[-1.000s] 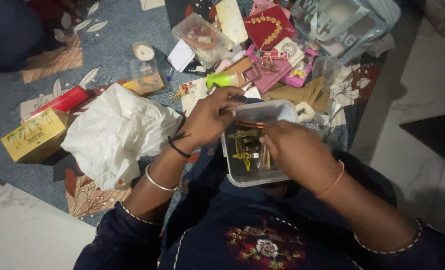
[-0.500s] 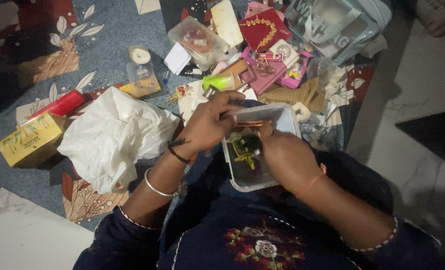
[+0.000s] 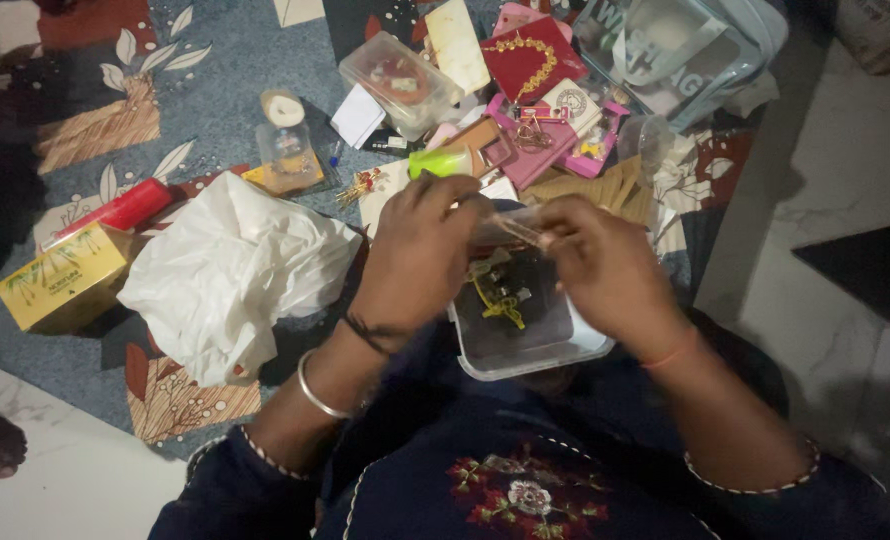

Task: The person sorts through various cosmetic and accessory items on the floor, placing specific items into a plastic container and closing a small brown pouch.

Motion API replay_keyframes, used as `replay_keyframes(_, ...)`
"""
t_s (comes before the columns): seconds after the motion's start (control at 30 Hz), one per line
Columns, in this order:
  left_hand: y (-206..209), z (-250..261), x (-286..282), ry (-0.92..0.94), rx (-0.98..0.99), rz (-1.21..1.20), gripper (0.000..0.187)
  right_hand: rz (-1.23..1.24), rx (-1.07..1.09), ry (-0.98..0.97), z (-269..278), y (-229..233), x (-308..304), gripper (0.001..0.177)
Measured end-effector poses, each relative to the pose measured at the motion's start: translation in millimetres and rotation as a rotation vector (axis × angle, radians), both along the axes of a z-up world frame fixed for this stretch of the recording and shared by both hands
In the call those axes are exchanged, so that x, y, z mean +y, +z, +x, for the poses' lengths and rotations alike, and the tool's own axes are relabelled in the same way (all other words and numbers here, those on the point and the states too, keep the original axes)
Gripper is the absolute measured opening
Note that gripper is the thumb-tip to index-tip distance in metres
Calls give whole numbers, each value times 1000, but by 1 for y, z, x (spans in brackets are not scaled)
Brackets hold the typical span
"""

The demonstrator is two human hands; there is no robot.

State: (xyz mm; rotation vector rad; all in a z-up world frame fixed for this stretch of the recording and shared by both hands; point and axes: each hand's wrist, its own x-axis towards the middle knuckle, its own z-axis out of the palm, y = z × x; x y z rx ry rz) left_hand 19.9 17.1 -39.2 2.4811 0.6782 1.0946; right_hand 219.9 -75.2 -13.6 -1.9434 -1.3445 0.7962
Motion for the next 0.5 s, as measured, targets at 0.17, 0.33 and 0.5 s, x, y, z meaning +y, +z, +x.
replay_keyframes(0.17, 11, 9, -36, 108, 182, 137, 9, 217, 257, -55, 32, 4, -13, 13)
replay_keyframes(0.33, -13, 27, -48, -49, 449, 169, 26, 197, 451, -184, 55, 13, -23, 14)
replay_keyframes(0.5, -18, 24, -49, -231, 590, 142, 23, 166, 639, -24, 41, 4, -16, 24)
